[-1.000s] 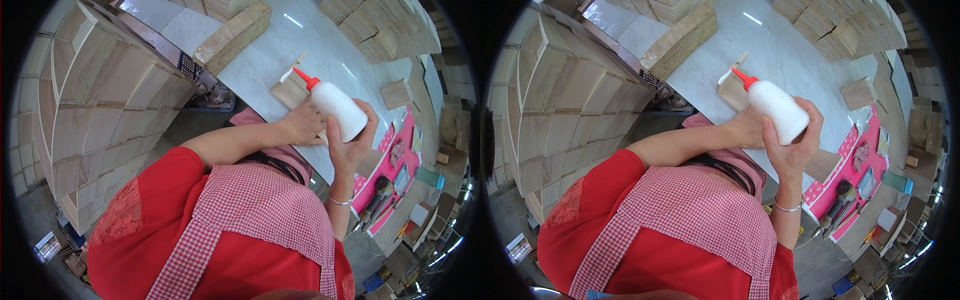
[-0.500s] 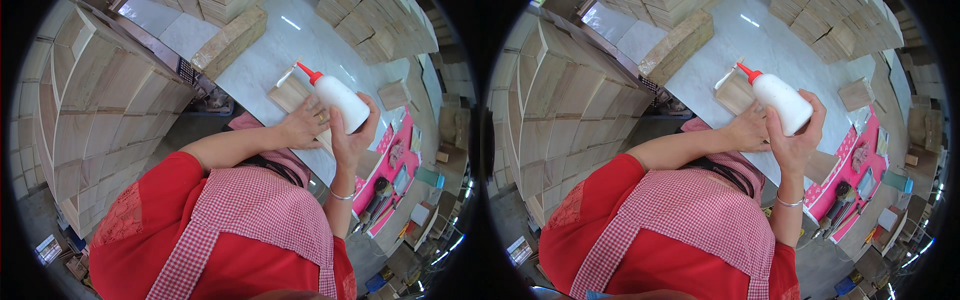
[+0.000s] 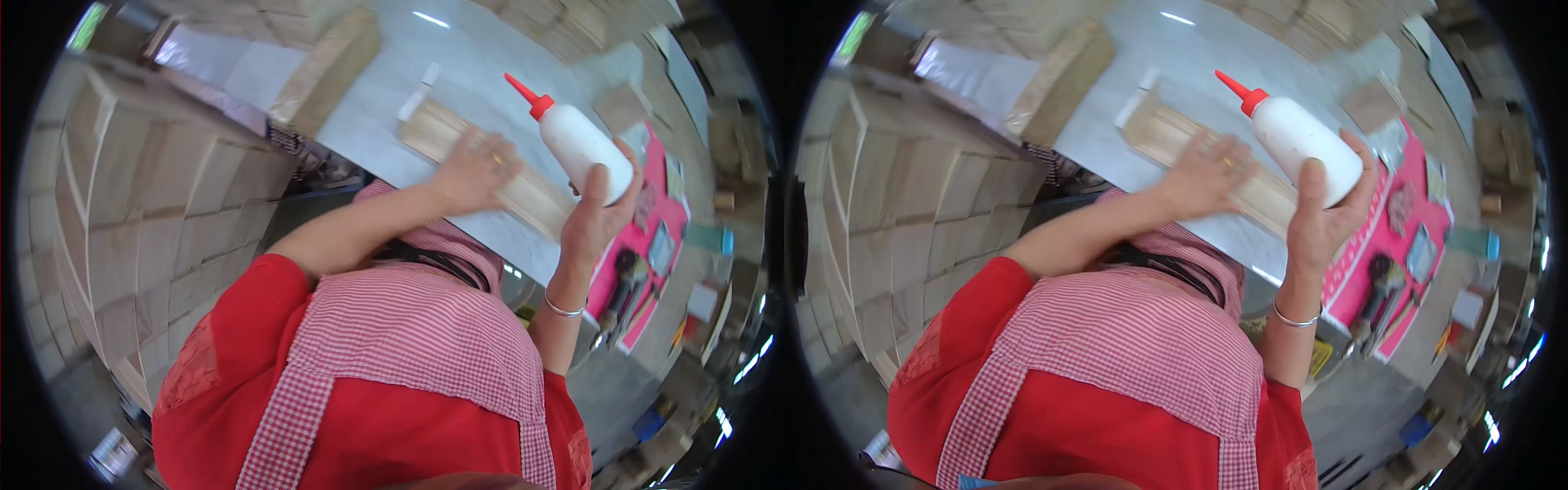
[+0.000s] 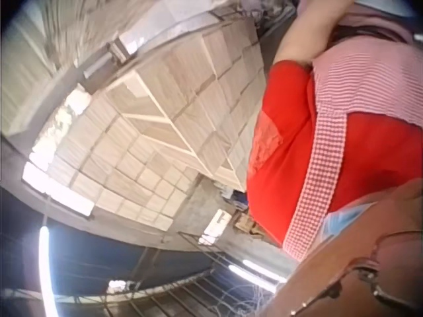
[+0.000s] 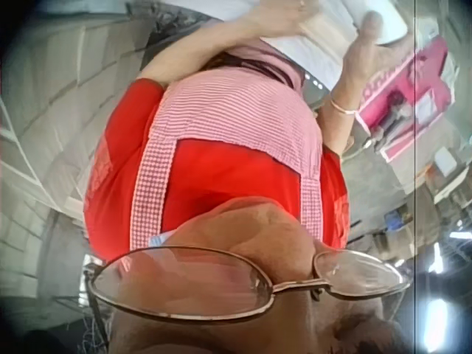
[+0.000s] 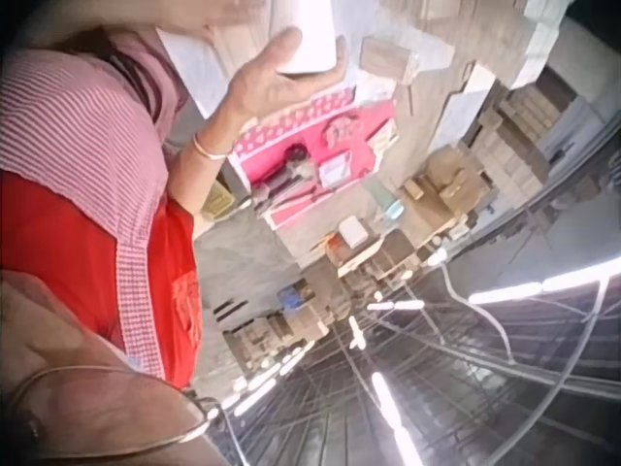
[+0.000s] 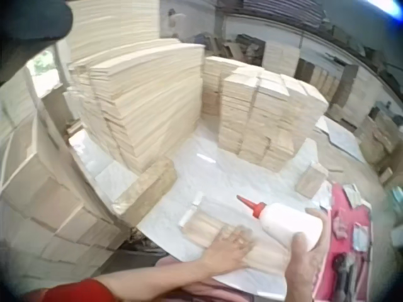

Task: Assembling wooden boxes by applying glue to the edges and using a pneumatic nail gun to join the planks.

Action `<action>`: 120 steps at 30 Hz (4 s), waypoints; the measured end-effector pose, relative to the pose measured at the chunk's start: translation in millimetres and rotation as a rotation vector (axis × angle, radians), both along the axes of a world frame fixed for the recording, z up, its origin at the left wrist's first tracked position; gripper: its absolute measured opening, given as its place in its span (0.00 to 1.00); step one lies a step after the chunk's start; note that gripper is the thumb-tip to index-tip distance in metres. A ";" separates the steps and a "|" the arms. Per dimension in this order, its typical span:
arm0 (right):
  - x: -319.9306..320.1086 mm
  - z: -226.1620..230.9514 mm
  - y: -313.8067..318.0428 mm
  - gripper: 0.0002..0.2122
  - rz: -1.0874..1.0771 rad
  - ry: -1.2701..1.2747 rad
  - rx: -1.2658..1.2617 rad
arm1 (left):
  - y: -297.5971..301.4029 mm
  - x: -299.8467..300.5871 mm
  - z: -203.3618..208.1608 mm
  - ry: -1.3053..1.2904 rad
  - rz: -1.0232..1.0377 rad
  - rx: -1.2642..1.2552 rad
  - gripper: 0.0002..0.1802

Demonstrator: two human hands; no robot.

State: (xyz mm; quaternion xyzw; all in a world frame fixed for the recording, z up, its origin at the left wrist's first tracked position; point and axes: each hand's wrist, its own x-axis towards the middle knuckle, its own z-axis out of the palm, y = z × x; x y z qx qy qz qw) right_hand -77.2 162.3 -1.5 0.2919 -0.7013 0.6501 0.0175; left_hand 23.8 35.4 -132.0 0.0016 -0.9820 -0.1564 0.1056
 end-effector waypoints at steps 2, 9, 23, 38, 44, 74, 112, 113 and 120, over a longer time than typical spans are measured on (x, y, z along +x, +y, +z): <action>-8.9 10.3 39.7 0.28 -0.082 -0.006 -0.027 | -18.7 3.3 3.5 -0.042 0.020 -0.075 0.43; -9.7 15.8 168.4 0.31 -0.258 -0.028 0.022 | -67.8 15.4 9.2 -0.046 -0.005 -0.111 0.42; -4.0 0.8 178.5 0.27 -0.152 0.031 0.184 | -66.0 12.9 12.7 -0.061 0.001 -0.124 0.41; -38.8 -6.9 142.9 0.23 -0.254 0.215 0.197 | -62.0 17.1 15.1 -0.081 0.016 -0.122 0.42; -37.6 4.2 152.8 0.20 -0.220 0.205 0.249 | -64.2 8.4 16.4 -0.067 0.009 -0.126 0.43; -185.7 -122.5 162.7 0.15 -0.612 0.245 0.406 | -328.9 34.4 402.8 -0.075 1.087 -0.437 0.42; -47.6 5.1 68.6 0.19 -0.117 -0.301 -0.339 | -99.6 -32.8 160.3 0.729 -0.101 -0.478 0.20; -44.0 4.9 66.6 0.19 -0.135 -0.282 -0.397 | -91.1 -35.5 159.1 0.631 -0.124 -0.404 0.23; -15.4 7.9 45.7 0.20 -0.091 -0.238 -0.365 | 1.0 -73.9 177.3 0.446 -0.293 -0.142 0.46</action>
